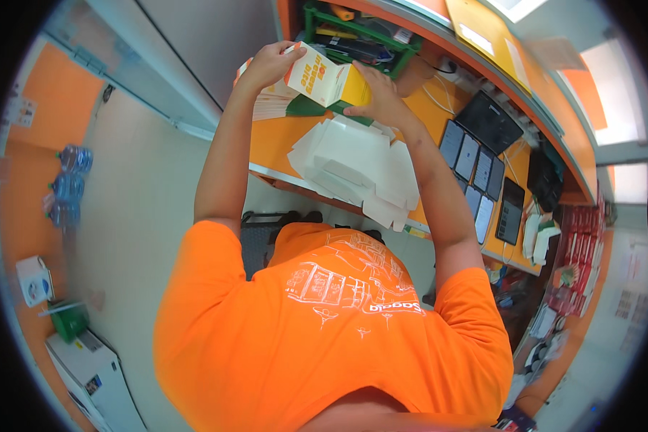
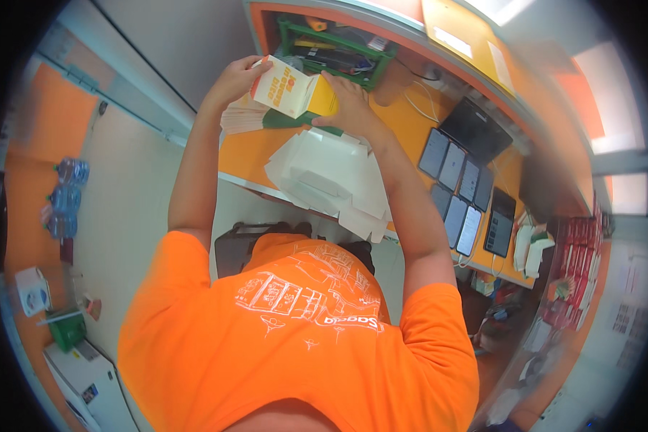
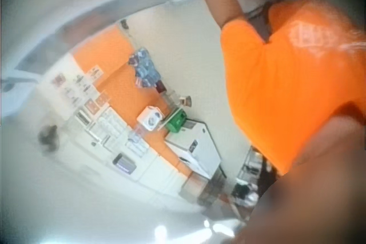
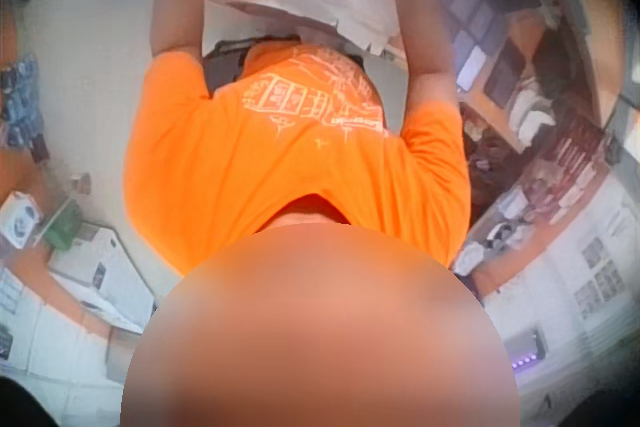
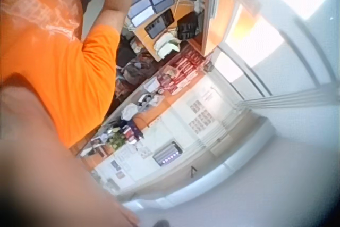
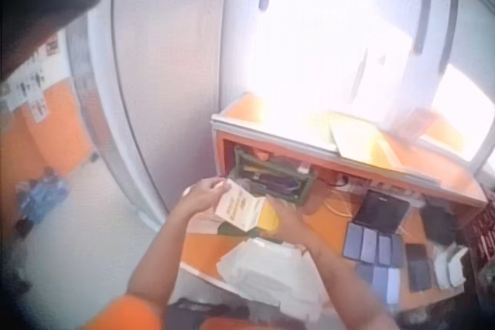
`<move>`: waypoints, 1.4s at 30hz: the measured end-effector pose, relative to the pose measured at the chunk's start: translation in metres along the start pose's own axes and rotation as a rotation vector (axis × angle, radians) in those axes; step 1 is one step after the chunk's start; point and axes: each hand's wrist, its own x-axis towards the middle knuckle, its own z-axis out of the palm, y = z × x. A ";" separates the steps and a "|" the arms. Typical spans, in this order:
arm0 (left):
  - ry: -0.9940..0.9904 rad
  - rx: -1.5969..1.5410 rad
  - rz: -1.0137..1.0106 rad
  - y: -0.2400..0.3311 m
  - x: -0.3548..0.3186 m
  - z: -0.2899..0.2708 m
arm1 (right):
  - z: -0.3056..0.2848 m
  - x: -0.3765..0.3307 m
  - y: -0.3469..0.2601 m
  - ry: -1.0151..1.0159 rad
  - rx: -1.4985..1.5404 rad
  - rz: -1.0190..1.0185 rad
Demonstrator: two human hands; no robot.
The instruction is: The person folds flat cardboard food boxes into their three-dimensional shape at a counter. They then walk to a deep fryer, use tongs to transfer fried food into a box, and return to the counter to continue folding more boxes.
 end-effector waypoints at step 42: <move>0.330 0.885 0.197 -0.182 0.006 0.052 | 0.143 0.111 -0.022 0.002 -0.367 -0.245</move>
